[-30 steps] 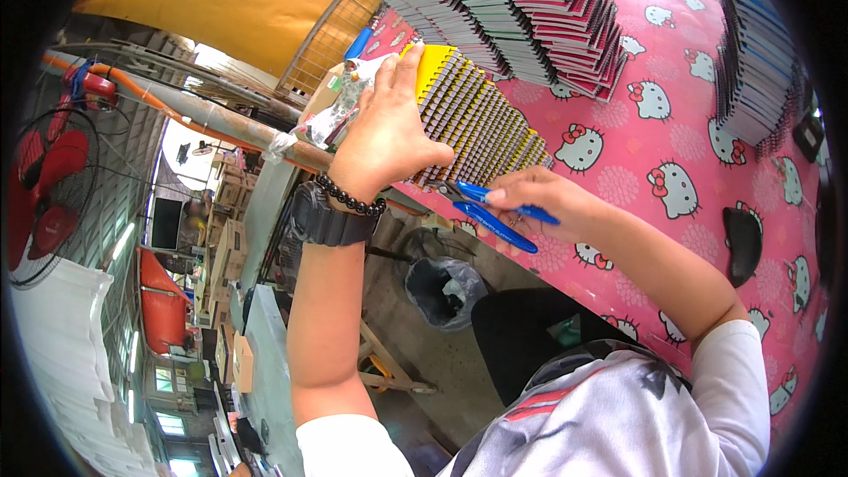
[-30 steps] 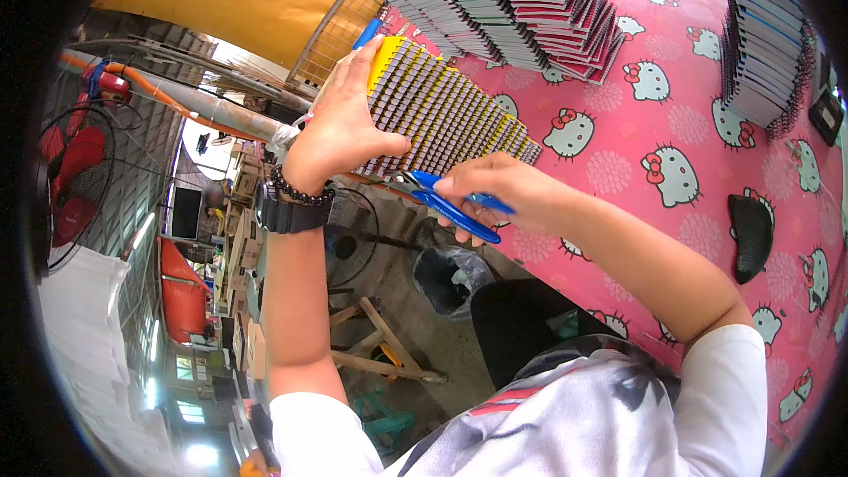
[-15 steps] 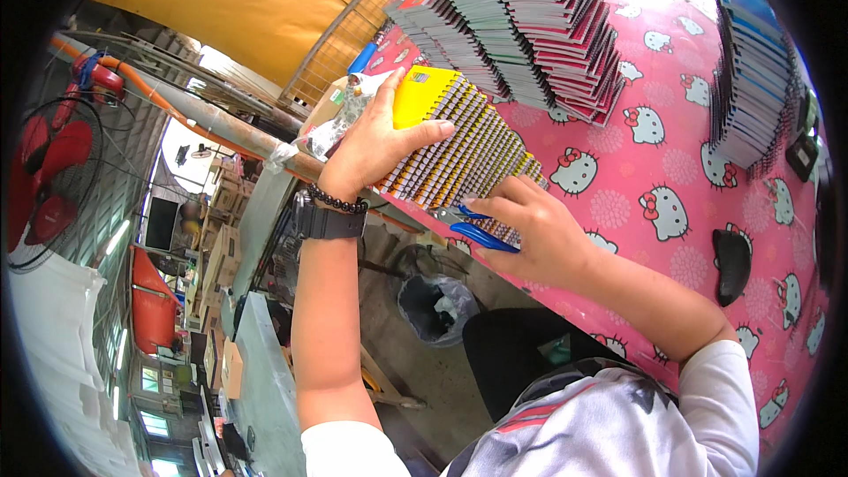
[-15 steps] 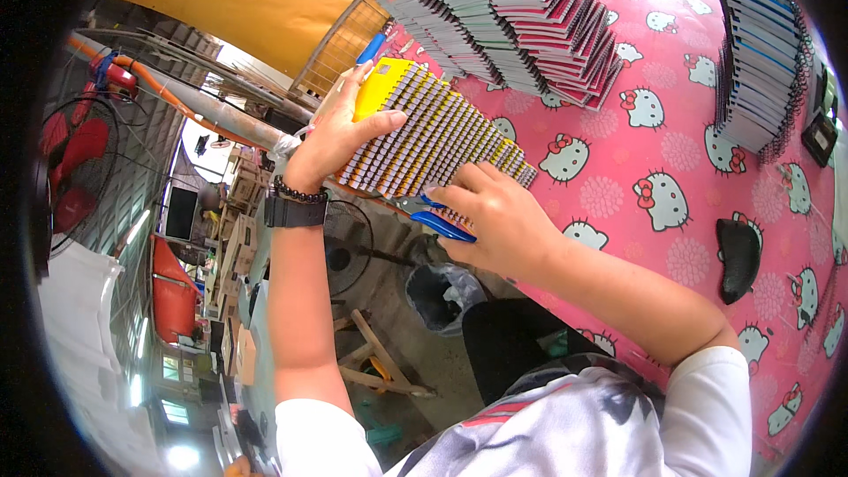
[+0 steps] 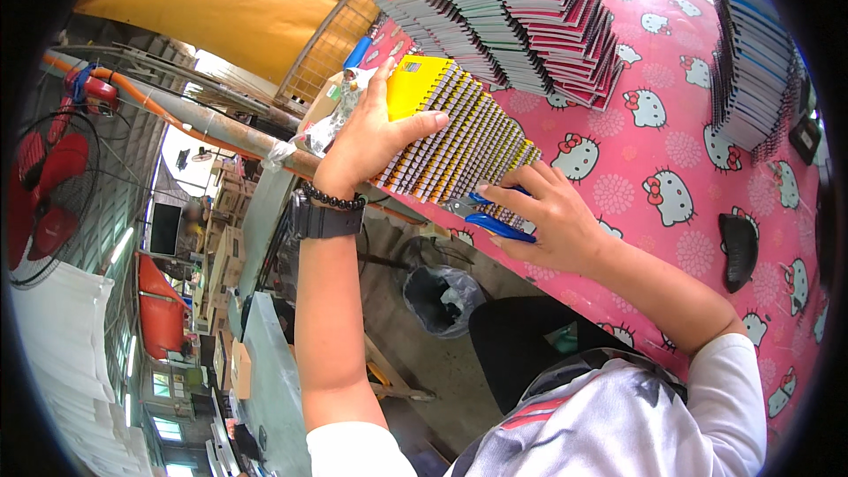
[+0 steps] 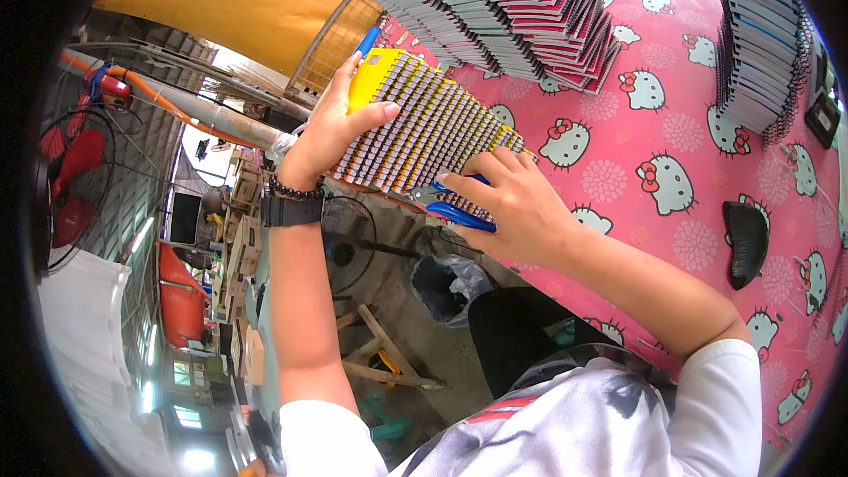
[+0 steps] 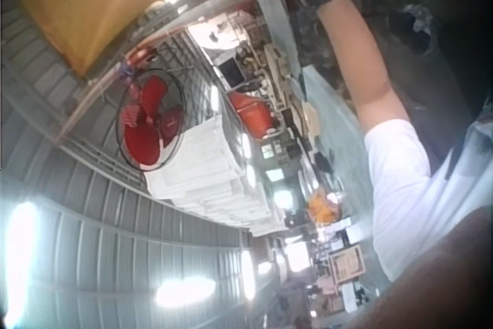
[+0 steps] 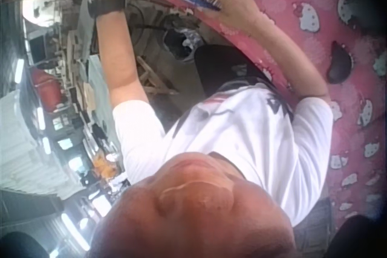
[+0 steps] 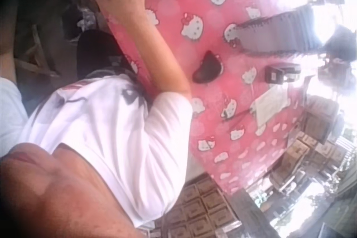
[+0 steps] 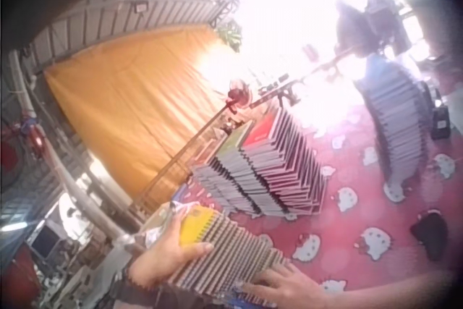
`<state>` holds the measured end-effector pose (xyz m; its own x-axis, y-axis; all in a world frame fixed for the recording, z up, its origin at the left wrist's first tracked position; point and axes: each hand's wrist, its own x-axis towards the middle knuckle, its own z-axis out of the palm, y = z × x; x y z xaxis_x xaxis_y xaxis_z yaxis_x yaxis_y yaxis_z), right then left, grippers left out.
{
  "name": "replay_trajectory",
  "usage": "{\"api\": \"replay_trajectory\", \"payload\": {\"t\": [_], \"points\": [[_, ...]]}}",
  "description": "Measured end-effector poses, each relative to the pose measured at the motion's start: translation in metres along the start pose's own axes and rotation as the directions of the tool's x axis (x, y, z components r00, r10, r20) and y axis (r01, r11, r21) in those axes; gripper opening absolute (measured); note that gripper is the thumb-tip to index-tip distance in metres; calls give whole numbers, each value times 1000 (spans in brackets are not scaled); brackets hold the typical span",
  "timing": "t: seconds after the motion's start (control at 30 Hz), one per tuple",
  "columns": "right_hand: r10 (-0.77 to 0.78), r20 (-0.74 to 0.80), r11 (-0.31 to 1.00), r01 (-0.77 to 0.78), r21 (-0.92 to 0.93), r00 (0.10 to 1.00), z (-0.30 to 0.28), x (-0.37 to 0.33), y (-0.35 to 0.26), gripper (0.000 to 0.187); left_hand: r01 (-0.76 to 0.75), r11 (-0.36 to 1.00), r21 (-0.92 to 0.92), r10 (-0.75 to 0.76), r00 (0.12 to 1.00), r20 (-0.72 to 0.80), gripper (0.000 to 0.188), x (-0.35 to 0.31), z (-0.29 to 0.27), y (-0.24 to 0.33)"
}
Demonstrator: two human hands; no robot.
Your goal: The person uses pliers to trim the excess ends of the spiral binding on stacks of notebooks. They work through multiple stacks of pink and yellow notebooks, cutting the wire and placing the trimmed pieces into a mesh bag.
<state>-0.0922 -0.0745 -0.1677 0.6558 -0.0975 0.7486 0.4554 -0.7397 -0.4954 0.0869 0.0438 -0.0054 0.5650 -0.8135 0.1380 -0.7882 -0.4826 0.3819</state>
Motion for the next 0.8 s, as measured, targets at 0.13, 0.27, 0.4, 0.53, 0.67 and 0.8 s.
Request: {"api": "replay_trajectory", "payload": {"t": [0.13,0.27,0.4,0.53,0.67,0.8], "points": [[82,97,956,-106,272,992,1,4,9,44,0,1000,5,0,1000,-1,115,-2,0,2],[287,637,287,-699,655,715,0,2,13,39,20,1000,-9,-20,1000,0,115,-1,3,1],[328,450,560,-555,616,831,4,-6,9,42,-5,1000,27,5,1000,-17,113,-1,2,2],[108,96,973,-125,192,989,4,-12,7,60,21,1000,-20,-21,1000,-5,113,-2,1,3],[-20,-29,999,21,43,999,9,-12,17,50,2,1000,-17,-3,1000,-9,111,1,3,1],[282,361,631,-455,628,889,9,-12,21,42,-9,998,-56,8,1000,-19,110,0,4,0]]}}
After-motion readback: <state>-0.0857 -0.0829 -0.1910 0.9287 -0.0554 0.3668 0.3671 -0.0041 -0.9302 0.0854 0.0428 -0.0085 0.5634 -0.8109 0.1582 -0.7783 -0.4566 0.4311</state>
